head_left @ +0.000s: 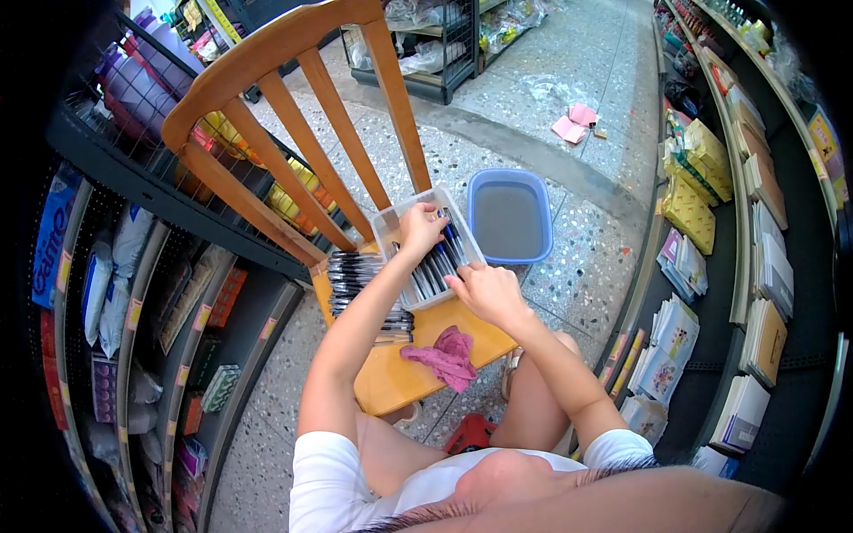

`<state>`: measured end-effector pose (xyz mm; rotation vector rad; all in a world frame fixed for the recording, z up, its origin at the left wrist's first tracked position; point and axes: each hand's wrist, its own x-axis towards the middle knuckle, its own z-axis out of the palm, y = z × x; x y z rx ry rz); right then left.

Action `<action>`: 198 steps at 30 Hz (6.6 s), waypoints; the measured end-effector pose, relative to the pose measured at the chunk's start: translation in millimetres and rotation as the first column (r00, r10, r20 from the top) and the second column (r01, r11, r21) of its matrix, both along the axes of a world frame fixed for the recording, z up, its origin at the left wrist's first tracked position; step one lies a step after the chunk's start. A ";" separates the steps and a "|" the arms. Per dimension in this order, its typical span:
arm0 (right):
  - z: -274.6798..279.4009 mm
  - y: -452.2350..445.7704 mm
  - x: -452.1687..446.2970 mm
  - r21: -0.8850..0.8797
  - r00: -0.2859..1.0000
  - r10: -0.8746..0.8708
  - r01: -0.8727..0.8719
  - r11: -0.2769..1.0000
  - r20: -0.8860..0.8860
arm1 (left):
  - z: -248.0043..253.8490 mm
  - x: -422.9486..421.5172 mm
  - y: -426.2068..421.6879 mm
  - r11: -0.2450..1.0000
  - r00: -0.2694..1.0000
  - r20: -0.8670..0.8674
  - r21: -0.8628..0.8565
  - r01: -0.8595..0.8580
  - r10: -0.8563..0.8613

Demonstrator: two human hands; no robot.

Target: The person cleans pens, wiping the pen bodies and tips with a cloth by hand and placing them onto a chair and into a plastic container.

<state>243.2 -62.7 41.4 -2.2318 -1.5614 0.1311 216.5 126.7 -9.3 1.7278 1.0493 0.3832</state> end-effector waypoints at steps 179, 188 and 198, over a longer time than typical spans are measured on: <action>-12.9 -20.2 -104.1 0.564 0.692 0.498 -0.157 0.811 -0.522 | 21.1 -241.0 -142.0 0.884 0.854 0.509 -0.440 0.157 0.102; -18.3 -20.9 -96.0 0.421 0.071 0.425 -0.065 0.905 -0.902 | 22.8 -246.2 -140.9 0.864 0.843 0.533 -0.387 0.324 -0.078; -25.2 -16.3 -100.5 0.515 0.156 0.497 0.108 0.850 -0.854 | 29.3 -239.0 -141.0 0.804 0.771 0.633 -0.492 0.333 0.068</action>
